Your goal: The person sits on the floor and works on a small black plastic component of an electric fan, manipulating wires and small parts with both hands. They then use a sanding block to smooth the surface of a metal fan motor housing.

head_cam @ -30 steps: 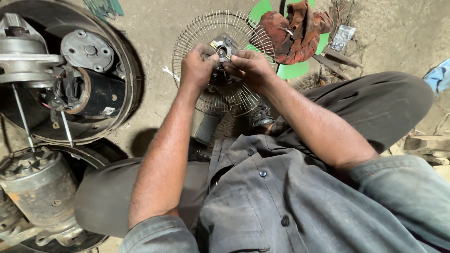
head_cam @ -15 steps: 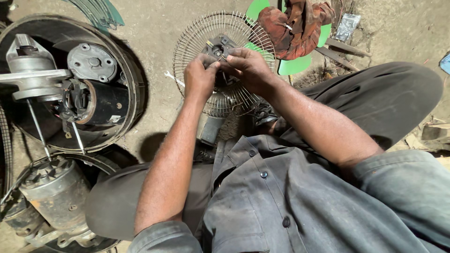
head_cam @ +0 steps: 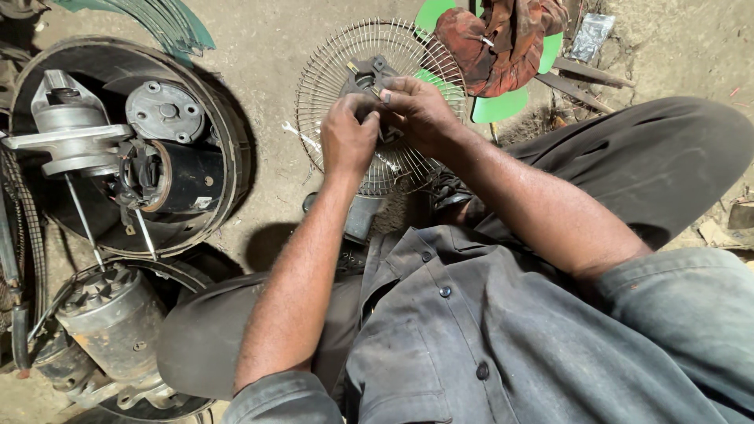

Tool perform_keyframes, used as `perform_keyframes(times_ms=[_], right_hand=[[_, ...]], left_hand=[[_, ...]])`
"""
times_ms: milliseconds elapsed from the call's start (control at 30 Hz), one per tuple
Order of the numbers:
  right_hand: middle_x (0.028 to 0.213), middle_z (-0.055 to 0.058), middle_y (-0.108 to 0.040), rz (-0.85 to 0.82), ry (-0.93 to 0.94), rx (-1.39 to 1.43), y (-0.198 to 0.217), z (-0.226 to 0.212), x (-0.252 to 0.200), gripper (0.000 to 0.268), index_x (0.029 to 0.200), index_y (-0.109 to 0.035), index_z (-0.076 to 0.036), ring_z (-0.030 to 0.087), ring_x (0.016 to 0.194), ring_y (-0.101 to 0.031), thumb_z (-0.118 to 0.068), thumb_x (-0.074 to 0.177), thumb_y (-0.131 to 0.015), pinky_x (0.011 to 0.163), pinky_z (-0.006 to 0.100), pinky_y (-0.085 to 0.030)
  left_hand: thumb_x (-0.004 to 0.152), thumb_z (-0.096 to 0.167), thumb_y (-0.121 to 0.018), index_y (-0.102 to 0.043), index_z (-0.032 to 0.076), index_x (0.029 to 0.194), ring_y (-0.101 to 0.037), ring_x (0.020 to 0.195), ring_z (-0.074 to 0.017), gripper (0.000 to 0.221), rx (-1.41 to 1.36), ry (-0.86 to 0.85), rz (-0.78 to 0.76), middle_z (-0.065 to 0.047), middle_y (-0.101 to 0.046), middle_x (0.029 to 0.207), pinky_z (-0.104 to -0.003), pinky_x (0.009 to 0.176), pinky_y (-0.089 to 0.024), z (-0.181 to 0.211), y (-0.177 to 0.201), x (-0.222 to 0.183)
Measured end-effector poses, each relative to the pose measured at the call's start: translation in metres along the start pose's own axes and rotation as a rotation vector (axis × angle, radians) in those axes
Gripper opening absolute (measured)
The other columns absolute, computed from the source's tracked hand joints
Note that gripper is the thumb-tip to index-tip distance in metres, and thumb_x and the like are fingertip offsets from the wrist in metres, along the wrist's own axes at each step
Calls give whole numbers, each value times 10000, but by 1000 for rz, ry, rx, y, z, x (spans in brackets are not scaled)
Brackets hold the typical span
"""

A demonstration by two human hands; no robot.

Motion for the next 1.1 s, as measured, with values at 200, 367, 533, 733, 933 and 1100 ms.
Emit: perform_keyframes(times_ms=[200,367,533,733,933,1100], right_hand=[[1045,142,-688,-117,25,53,-9,-3,1,329,1231,-543,56,211,898,-705,-41,972,-721,823,339,-613],[1051,132,-683,-66,37,51,-8,-6,-1,353,1237,-533,44,208,918,-712,-56,954,-720,840,343,-630],[1099,122,-704,-221,57,61,-35,-16,-12,358,1274,-557,54,202,975,-714,-90,978,-697,900,345,-614],[1118,110,-721,-319,62,61,-58,-23,-24,343,1286,-610,59,182,1009,-711,-91,987,-689,957,330,-585],[1006,68,-705,-264,47,32,-52,-19,-20,266,1215,-591,33,130,881,-691,-65,987,-689,790,274,-582],[911,24,-672,-262,18,-1,-49,-11,-18,207,1189,-590,6,75,736,-643,-82,1023,-677,614,217,-531]], left_hand=[[941,195,-714,-754,84,1105,-690,971,-240,202,-1,21,-46,-88,-690,1039,-375,840,-546,6,-7,-6],[959,204,-699,-769,79,1076,-698,983,-238,186,-69,42,-62,-90,-693,1049,-372,857,-555,9,-6,-8],[941,227,-715,-770,80,1069,-729,968,-204,202,-105,116,-15,-74,-747,1060,-333,849,-582,6,3,-6],[912,208,-746,-780,57,1051,-740,930,-194,208,-162,117,139,-94,-780,1015,-331,830,-572,8,24,-6],[898,193,-761,-783,50,1019,-755,859,-181,188,-209,134,166,-83,-794,933,-321,791,-575,6,32,-2],[900,204,-759,-787,48,992,-742,842,-163,184,-250,176,169,-73,-794,909,-307,787,-574,3,32,-1]])
Point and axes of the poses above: each hand's wrist, its own x-axis towards the middle knuckle, its own y-axis out of the back of the hand, z = x × y, the point moved 10 cm from there along x, towards the middle knuckle
